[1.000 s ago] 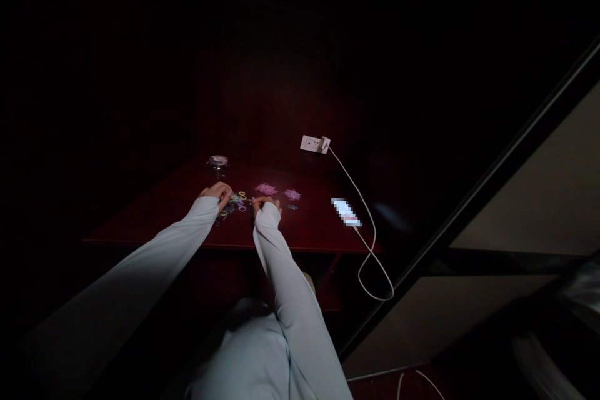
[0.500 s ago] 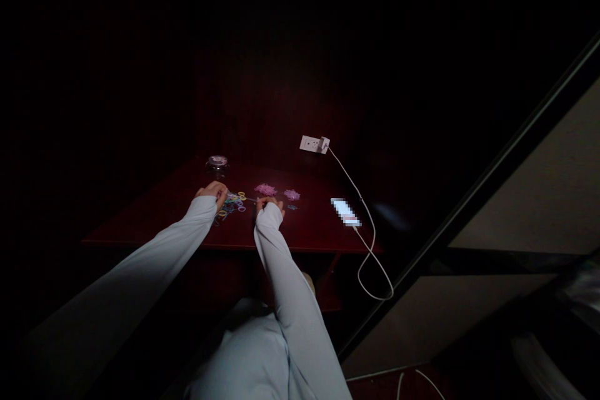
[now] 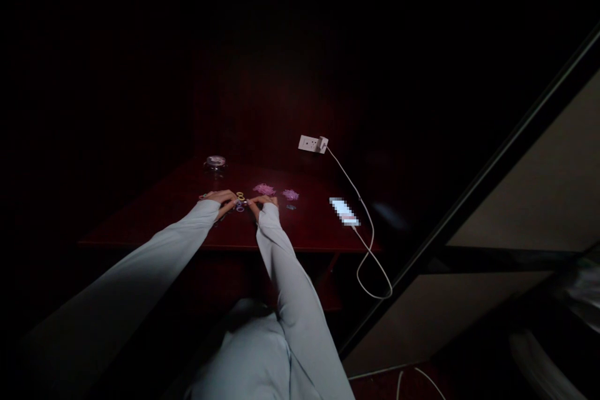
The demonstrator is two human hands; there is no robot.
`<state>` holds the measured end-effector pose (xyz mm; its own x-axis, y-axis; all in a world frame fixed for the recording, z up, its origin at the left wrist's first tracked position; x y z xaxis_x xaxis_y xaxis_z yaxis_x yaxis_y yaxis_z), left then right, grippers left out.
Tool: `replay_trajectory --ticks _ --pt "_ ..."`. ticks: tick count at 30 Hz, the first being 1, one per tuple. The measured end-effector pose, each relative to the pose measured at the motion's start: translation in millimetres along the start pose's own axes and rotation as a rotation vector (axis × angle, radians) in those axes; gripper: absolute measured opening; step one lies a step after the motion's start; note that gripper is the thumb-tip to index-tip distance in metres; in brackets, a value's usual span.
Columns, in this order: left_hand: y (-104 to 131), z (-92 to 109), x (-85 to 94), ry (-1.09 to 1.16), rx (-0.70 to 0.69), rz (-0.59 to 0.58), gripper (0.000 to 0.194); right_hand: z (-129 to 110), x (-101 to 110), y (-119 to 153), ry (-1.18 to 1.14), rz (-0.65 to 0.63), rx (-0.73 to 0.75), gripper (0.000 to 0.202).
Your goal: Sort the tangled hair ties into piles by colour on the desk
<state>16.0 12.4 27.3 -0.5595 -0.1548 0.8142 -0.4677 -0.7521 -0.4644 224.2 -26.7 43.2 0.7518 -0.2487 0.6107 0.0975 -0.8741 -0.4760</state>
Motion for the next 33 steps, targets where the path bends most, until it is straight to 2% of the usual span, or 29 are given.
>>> replay_trajectory --ticks 4,5,7,9,14,18,28,33 --pt "5.6 3.9 9.0 -0.011 0.113 0.079 0.038 27.2 50.2 6.3 0.108 0.234 -0.266 0.024" --pt "6.9 5.3 11.1 -0.012 0.135 0.091 0.040 34.3 63.1 9.6 0.153 0.290 -0.370 0.025" --pt "8.7 8.6 14.5 -0.006 0.162 0.096 0.044 43.9 81.9 15.1 0.235 0.324 -0.512 0.026" --pt "9.5 12.0 17.3 0.001 0.188 0.100 0.046 47.5 90.7 17.9 0.305 0.304 -0.568 0.026" --pt "9.4 19.2 21.5 0.026 0.288 0.128 0.049 43.8 87.5 17.7 0.401 0.201 -0.513 0.027" --pt "9.0 23.1 23.0 0.043 0.343 0.122 0.049 42.9 86.1 18.6 0.419 0.181 -0.539 0.027" --pt "9.3 26.5 24.8 0.042 0.362 0.085 0.048 45.2 87.3 20.2 0.395 0.186 -0.602 0.025" --pt "9.5 24.8 25.1 0.054 0.410 0.107 0.047 50.0 86.6 19.8 0.386 0.278 -0.580 0.031"
Point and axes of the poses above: each hand's wrist, its own y-axis away from the middle knuckle, its own x-axis out of the back of the hand, z = x × y, the point moved 3 cm from there along -y, towards the middle knuckle, and after that the axes turned 6 degrees about -z, right-handed, at the moved point
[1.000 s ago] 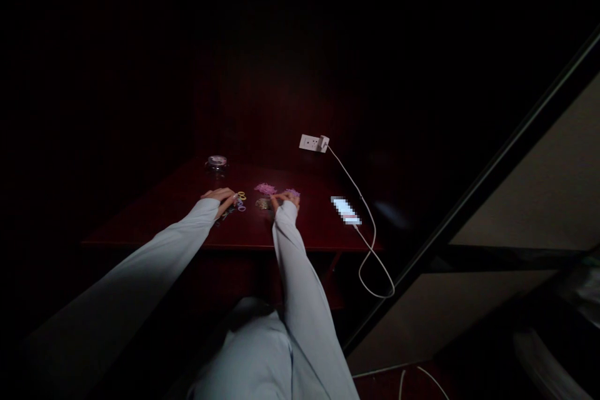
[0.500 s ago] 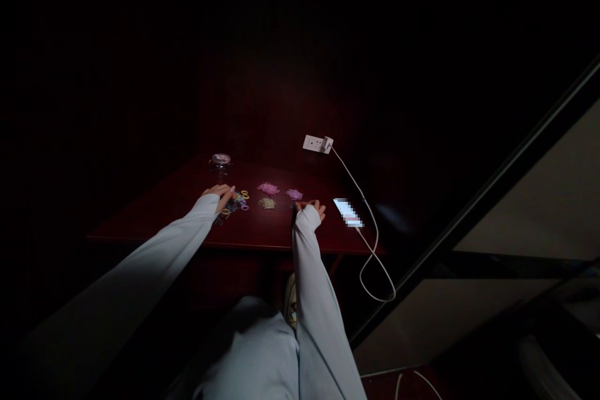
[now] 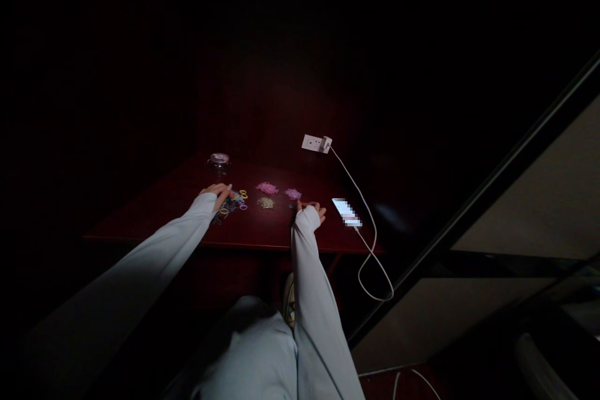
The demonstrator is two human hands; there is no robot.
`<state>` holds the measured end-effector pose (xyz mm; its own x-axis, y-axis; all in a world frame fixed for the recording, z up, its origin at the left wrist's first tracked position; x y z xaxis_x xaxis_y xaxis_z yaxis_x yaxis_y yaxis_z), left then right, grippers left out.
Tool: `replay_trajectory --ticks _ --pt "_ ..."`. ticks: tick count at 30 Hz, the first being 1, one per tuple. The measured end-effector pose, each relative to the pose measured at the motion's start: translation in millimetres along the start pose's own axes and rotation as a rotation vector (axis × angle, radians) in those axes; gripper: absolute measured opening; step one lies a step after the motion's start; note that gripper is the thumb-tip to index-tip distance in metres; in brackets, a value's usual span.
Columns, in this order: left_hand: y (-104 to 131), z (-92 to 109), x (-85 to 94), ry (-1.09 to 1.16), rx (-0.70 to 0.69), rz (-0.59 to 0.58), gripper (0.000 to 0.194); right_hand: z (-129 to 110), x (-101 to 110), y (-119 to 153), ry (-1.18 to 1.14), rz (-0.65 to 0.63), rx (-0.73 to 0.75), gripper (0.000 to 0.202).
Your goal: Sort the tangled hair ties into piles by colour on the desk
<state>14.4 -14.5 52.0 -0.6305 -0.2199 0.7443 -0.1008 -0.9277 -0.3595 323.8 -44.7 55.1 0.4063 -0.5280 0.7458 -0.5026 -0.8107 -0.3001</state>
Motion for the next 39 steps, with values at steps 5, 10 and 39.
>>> replay_trajectory --ticks 5,10,39 --pt "-2.8 -4.7 2.1 -0.012 0.036 0.030 0.046 -5.2 0.5 1.3 0.047 0.086 0.105 0.032" --pt "-2.8 -5.6 2.5 -0.072 0.070 0.077 0.043 -39.4 -12.2 20.5 0.199 -0.071 0.517 0.024" --pt "-4.6 -8.2 -12.2 -0.180 -0.140 -0.030 0.031 -102.8 -63.3 66.0 -0.010 -0.387 0.790 0.017"
Point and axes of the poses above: each hand's wrist, its own y-axis away from the middle knuckle, its own x-axis out of the back of the hand, z = x × y, the point moved 3 cm from there along -y, towards the middle knuckle, and after that the axes turned 6 degrees about -z, right-handed, at the moved point
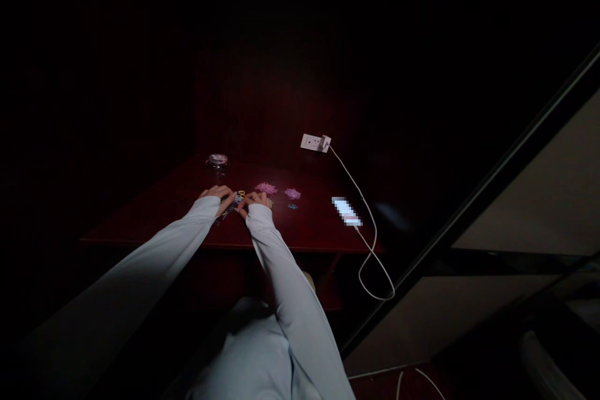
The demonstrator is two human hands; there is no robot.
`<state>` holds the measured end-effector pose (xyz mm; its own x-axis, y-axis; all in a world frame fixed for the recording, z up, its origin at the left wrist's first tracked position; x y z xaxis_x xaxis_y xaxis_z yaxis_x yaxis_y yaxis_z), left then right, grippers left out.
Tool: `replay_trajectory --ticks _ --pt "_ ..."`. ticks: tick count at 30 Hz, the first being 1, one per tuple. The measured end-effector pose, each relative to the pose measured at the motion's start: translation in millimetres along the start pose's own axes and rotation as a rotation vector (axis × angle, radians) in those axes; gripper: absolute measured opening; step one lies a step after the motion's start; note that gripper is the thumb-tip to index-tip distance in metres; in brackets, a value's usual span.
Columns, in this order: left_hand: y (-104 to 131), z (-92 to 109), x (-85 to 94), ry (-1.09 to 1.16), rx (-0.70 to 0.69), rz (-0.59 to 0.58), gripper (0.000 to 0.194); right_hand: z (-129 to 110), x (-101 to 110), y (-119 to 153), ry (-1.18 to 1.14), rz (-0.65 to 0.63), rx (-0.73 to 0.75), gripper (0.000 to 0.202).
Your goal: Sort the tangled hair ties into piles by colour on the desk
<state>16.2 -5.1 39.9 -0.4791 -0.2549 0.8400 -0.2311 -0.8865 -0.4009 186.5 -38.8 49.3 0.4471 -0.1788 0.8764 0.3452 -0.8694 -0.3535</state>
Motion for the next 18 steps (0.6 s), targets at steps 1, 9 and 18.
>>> replay_trajectory --ticks 1,9,18 --pt "-2.0 -2.3 -2.7 0.010 -0.012 -0.010 0.030 0.6 -0.2 -0.1 -0.001 0.005 -0.003 0.017" --pt "-10.2 -9.5 -15.2 0.034 -0.169 -0.115 0.027 1.7 4.0 0.3 -0.014 0.027 -0.071 0.013" --pt "-3.7 -1.9 -9.1 0.079 -0.194 -0.034 0.033 6.0 0.6 2.1 -0.063 0.033 -0.053 0.017"
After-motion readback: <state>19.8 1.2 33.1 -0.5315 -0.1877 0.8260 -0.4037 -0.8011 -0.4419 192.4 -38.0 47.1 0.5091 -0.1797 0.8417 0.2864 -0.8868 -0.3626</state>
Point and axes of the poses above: each hand's wrist, its own y-axis away from the middle knuckle, its own x-axis out of the back of the hand, z = x × y, the point moved 3 cm from there along -y, towards the middle knuckle, and after that the axes turned 6 degrees about -z, right-handed, at the moved point
